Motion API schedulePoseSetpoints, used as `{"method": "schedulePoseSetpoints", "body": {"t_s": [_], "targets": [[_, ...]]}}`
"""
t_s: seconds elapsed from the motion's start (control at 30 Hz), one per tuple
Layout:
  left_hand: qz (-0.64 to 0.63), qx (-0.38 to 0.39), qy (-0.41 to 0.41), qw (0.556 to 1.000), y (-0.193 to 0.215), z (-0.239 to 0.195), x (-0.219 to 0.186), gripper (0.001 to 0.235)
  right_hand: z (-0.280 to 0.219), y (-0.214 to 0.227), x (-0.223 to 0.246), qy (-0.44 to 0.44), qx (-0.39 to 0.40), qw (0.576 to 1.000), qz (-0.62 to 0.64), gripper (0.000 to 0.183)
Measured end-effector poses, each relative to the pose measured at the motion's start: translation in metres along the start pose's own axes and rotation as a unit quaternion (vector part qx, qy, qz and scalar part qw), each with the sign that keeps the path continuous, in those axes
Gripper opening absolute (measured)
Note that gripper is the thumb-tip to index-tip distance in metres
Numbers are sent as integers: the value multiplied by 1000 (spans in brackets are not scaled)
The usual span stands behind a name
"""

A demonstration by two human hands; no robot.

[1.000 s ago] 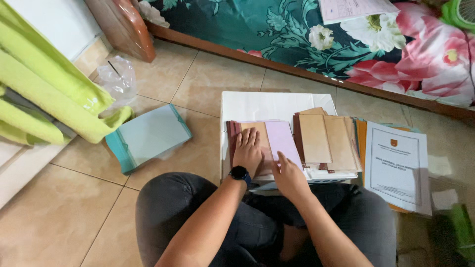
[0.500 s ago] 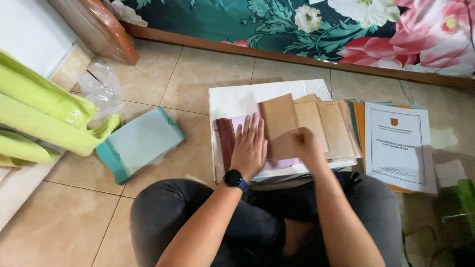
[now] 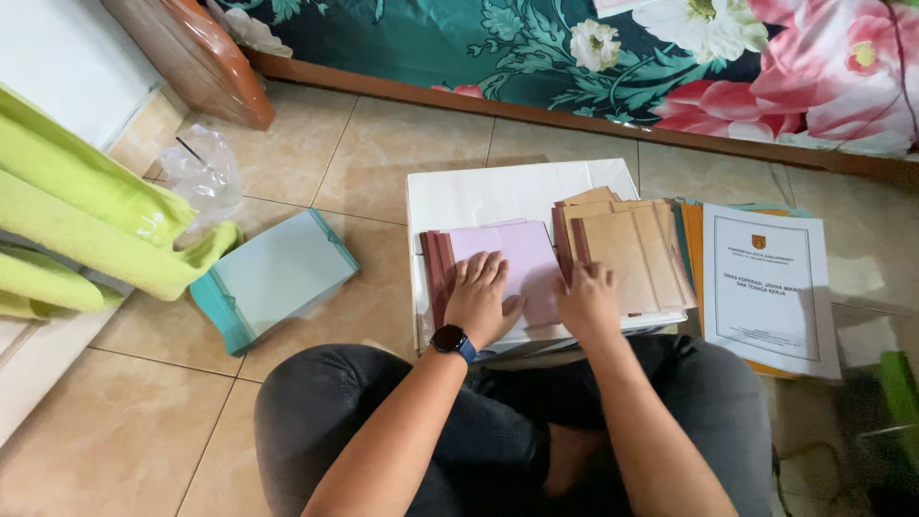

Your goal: The person sits cross-legged on the floor and repeatedly folds small rectangular paper sheets in half by hand. They handle the papers one at a time, folding each and placing it back onto the stack. The task continues with the same repetitive folding motion throughout the clip.

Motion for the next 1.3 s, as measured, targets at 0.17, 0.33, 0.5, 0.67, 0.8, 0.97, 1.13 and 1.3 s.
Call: {"method": "schedulePoseSetpoints", "body": {"t_s": [0.17,0.33,0.5,0.67,0.8,0.97,1.13,1.3], "targets": [[-7,24,-10,1000,28,-6,-10,77,-15,13,39,-33,198,976,87,74],[-34,43,5,998,45,-9,-15,76,-19,38,43,12,64,988,139,45],[-29,51,11,998,47,-11,-14,69,-24,45,40,35,-40,975,217,44],[-32,30,6,999,57,-13,-19,66,-24,35,30,5,-49,989,140,29],[-29,16,-2,999,43,-9,-12,67,-29,65,52,73,-122,981,129,17],[-50,-68,-10,996,23,-3,-1,47,-25,48,45,100,-150,968,177,12],[-82,-149,-15,985,19,-1,3,40,-17,30,38,108,-164,967,165,11],[-80,-145,-21,986,19,-1,2,39,-26,37,43,79,-178,973,127,12]]}}
Point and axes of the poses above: each hand's wrist, its own z-axis towards the middle knuckle, its own y-axis out of the back of the hand, x = y × z, the point moved 5 cm from there along z, towards the middle knuckle
